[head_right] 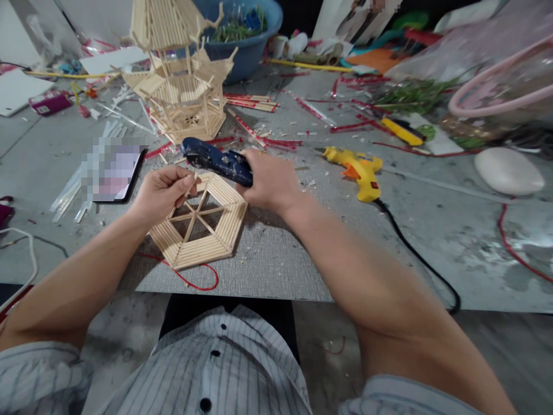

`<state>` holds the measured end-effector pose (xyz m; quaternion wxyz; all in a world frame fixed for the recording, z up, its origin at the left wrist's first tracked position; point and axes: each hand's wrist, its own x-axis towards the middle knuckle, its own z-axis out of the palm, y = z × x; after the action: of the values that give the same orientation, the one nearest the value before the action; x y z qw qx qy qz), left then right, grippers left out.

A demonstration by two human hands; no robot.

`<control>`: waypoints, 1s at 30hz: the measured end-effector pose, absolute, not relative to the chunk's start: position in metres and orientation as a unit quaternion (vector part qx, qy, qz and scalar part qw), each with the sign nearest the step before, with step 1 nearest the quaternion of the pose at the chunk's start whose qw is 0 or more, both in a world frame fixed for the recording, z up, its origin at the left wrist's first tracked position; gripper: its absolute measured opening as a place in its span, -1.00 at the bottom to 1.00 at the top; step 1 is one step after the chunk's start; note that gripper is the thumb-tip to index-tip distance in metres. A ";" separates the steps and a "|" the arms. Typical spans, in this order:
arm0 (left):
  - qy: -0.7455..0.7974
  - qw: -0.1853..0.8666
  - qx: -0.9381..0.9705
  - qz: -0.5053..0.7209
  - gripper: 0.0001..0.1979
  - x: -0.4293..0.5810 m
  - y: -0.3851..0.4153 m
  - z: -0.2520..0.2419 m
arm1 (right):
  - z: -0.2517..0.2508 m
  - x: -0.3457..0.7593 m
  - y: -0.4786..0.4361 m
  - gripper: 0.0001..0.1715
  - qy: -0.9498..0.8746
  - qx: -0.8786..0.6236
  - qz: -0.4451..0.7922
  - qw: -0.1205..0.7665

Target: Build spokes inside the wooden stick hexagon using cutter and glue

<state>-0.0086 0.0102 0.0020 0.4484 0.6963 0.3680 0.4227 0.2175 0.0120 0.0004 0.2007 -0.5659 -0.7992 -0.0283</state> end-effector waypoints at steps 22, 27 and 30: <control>0.349 0.399 0.698 0.481 -0.67 -0.008 0.015 -0.004 | 0.000 0.217 0.012 -0.35 -0.835 -0.520 -0.046 0.174; 0.361 0.374 0.704 0.483 -0.72 -0.007 0.014 -0.003 | 0.002 0.216 0.010 -0.36 -0.840 -0.512 -0.050 0.171; 0.360 0.360 0.714 0.480 -0.75 -0.007 0.015 -0.003 | 0.003 0.215 0.009 -0.38 -0.840 -0.512 -0.053 0.171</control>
<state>-0.0072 0.0147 -0.0026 0.3597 0.7145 0.3603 0.4800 0.2154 0.0086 0.0032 0.1711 -0.5117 -0.8403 -0.0526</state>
